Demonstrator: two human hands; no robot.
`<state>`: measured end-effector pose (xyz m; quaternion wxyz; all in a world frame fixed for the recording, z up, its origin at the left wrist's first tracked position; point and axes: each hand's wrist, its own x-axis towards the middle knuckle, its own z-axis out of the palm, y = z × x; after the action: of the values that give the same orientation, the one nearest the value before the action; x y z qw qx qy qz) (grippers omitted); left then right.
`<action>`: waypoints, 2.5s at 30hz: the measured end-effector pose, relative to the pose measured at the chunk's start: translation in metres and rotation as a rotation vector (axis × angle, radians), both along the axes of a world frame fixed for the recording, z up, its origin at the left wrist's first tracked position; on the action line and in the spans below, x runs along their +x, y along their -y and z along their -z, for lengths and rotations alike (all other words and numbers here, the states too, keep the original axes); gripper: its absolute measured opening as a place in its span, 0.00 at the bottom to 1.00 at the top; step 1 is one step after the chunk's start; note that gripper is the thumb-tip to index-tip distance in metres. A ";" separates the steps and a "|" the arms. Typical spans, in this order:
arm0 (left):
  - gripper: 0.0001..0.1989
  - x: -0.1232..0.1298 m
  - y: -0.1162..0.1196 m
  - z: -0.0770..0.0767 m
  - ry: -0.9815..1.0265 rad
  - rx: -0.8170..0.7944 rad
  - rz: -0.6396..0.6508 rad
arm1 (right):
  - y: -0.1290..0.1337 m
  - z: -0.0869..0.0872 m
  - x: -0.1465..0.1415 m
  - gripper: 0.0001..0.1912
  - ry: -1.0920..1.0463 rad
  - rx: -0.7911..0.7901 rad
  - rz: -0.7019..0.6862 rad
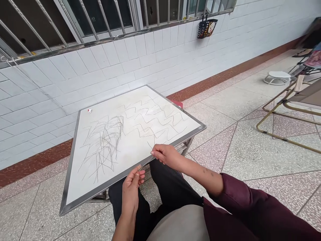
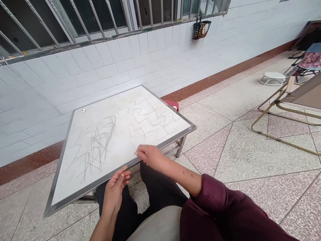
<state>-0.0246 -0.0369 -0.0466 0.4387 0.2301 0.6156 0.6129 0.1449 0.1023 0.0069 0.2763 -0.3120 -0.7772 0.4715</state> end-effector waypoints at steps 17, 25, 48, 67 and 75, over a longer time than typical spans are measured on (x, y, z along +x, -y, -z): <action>0.23 0.018 0.005 -0.038 -0.006 -0.033 0.077 | 0.006 -0.008 -0.007 0.16 -0.026 0.013 -0.055; 0.23 0.006 0.004 -0.042 -0.050 -0.061 -0.009 | 0.035 0.014 0.010 0.18 -0.094 -0.332 -0.408; 0.25 0.013 0.003 -0.041 -0.204 -0.083 0.167 | 0.033 0.037 0.000 0.09 -0.014 0.668 -0.168; 0.21 0.006 0.001 -0.045 0.291 0.073 0.044 | 0.039 0.044 -0.003 0.13 -0.079 0.414 -0.182; 0.25 0.016 -0.001 -0.043 0.283 0.131 -0.003 | 0.051 0.030 -0.009 0.09 -0.050 0.593 -0.078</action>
<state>-0.0084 -0.0361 -0.0038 0.5042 0.1686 0.5066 0.6788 0.1356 0.0513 -0.0233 0.3562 -0.1757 -0.8853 0.2419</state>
